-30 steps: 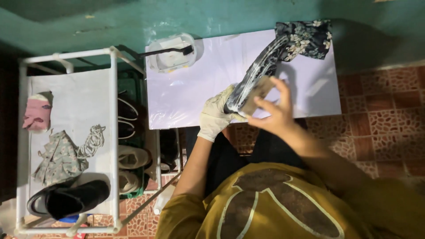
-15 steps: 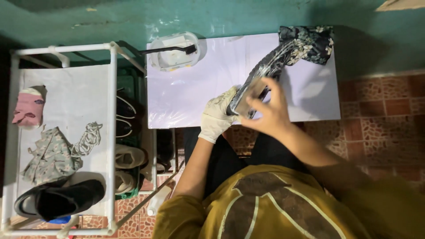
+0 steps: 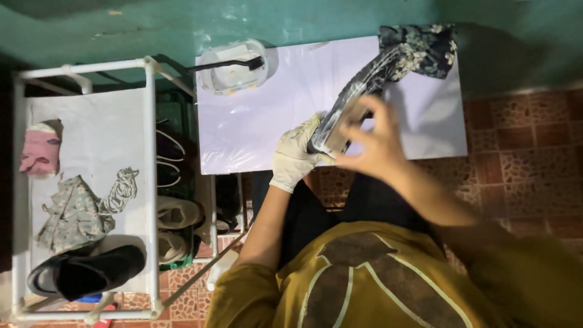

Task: The person cleans a black shoe by applying a white substance from a container using a brush. They then scrub the shoe with the brush and wipe it with a cloth. The person handles the shoe, brush, and cloth while working at a table.

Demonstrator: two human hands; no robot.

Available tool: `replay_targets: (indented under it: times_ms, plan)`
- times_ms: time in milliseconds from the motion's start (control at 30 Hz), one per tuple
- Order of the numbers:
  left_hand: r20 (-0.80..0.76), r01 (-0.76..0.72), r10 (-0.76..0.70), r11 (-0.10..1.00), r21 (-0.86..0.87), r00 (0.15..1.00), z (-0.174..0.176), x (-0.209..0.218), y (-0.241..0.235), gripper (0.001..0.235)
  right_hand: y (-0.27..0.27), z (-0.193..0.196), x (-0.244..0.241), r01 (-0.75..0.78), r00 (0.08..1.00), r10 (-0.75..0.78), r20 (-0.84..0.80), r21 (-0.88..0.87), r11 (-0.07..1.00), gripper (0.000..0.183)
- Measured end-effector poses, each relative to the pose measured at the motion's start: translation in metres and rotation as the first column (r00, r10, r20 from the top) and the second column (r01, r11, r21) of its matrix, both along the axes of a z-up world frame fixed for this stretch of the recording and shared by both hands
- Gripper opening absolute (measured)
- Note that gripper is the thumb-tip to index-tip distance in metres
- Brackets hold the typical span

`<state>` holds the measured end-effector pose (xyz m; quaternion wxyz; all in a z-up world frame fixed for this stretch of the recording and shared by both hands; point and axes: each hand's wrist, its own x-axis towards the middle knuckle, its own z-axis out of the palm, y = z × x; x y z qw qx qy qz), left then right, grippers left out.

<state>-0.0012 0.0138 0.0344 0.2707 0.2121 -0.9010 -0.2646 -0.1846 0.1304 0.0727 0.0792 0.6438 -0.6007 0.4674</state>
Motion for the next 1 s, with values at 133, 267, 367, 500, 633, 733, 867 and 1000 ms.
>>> replay_targets:
  times_ms: [133,267,367,500,633,733,867,1000]
  plan:
    - [0.067,0.019,-0.028,0.992,0.128,0.997,-0.001,-0.002,-0.002,0.109,0.001,0.007,-0.03,0.141,0.985,-0.141,-0.094,-0.006,0.99,0.05]
    - [0.166,-0.013,-0.005,0.994,0.105,0.986,-0.006,-0.002,-0.005,0.1,0.011,-0.006,0.022,-0.037,0.998,0.036,-0.048,-0.007,0.999,0.053]
    - [0.186,-0.008,-0.017,0.991,0.136,0.982,0.006,0.0,-0.008,0.101,0.0,-0.009,0.001,-0.076,0.997,0.076,0.009,-0.042,0.996,0.057]
    - [0.086,0.011,-0.022,0.992,0.129,0.996,0.006,-0.002,-0.006,0.109,-0.012,-0.011,-0.066,0.108,0.99,-0.117,-0.073,-0.111,0.988,0.051]
    - [0.124,0.011,-0.028,0.991,0.134,0.992,0.012,-0.003,-0.008,0.111,-0.007,-0.019,-0.034,0.121,0.992,-0.119,0.03,-0.078,0.99,0.055]
    - [0.153,-0.003,-0.02,0.989,0.148,0.988,0.013,-0.002,-0.006,0.11,0.0,-0.028,-0.021,-0.016,0.992,0.014,0.127,0.015,1.0,0.059]
    - [0.144,0.008,-0.026,0.992,0.125,0.989,0.013,-0.004,-0.003,0.108,-0.025,-0.022,-0.103,0.153,0.988,-0.155,-0.014,-0.099,0.983,0.052]
    - [0.116,0.002,-0.016,0.993,0.118,0.993,0.005,-0.002,-0.008,0.109,-0.033,-0.018,-0.116,0.274,0.961,-0.269,0.066,-0.098,0.957,0.056]
